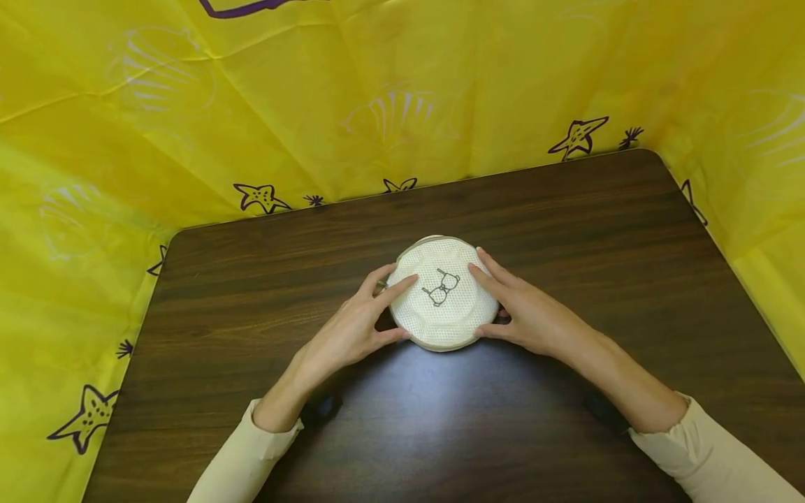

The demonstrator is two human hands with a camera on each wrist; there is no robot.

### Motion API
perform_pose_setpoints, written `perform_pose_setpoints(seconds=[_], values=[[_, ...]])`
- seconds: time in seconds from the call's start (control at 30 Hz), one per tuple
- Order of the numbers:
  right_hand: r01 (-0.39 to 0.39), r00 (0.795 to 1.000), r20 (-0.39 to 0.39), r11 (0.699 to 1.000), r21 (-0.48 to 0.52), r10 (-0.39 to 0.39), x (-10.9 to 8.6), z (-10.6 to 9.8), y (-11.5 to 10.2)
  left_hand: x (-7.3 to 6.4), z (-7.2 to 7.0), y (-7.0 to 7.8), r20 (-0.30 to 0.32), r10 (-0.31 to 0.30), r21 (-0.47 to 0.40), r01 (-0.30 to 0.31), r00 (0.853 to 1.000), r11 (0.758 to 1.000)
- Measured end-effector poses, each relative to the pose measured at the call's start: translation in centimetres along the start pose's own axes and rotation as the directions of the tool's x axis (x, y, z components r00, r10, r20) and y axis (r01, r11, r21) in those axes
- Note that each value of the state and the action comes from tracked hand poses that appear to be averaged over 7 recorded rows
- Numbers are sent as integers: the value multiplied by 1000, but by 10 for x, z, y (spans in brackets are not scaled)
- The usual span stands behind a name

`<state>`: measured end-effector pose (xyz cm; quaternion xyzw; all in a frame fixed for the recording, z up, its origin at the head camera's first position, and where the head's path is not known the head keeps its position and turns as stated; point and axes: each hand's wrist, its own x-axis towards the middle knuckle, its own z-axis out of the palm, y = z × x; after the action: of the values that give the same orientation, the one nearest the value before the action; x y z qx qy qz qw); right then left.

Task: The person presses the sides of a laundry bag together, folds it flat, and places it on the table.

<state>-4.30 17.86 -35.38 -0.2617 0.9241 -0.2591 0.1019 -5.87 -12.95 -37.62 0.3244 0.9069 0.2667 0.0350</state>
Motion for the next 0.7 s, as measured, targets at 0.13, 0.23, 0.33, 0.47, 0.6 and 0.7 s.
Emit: perform_pose_setpoints(seconds=[0.13, 0.23, 0.33, 0.47, 0.6, 0.7], values=[[17, 1000, 23, 997, -72, -15, 1, -1, -1, 0, -1, 1, 36, 12, 36, -14, 999, 999], [18, 999, 30, 996, -91, -15, 1, -1, -2, 0, -3, 4, 66, 0, 83, -6, 998, 997], [18, 1000, 19, 992, -126, -15, 1, -1, -4, 1, -5, 8, 75, -29, 138, 19, 997, 990], [14, 1000, -2, 979, -203, -15, 1, 0, -9, 3, -3, 14, 84, -41, 228, 21, 996, 973], [25, 1000, -12, 967, -254, -29, 3, 0, -13, 6, 2, 17, 116, -5, 276, -28, 993, 961], [44, 999, -9, 960, -277, -49, 7, 1, -14, 7, 5, 20, 126, 4, 255, -37, 992, 966]])
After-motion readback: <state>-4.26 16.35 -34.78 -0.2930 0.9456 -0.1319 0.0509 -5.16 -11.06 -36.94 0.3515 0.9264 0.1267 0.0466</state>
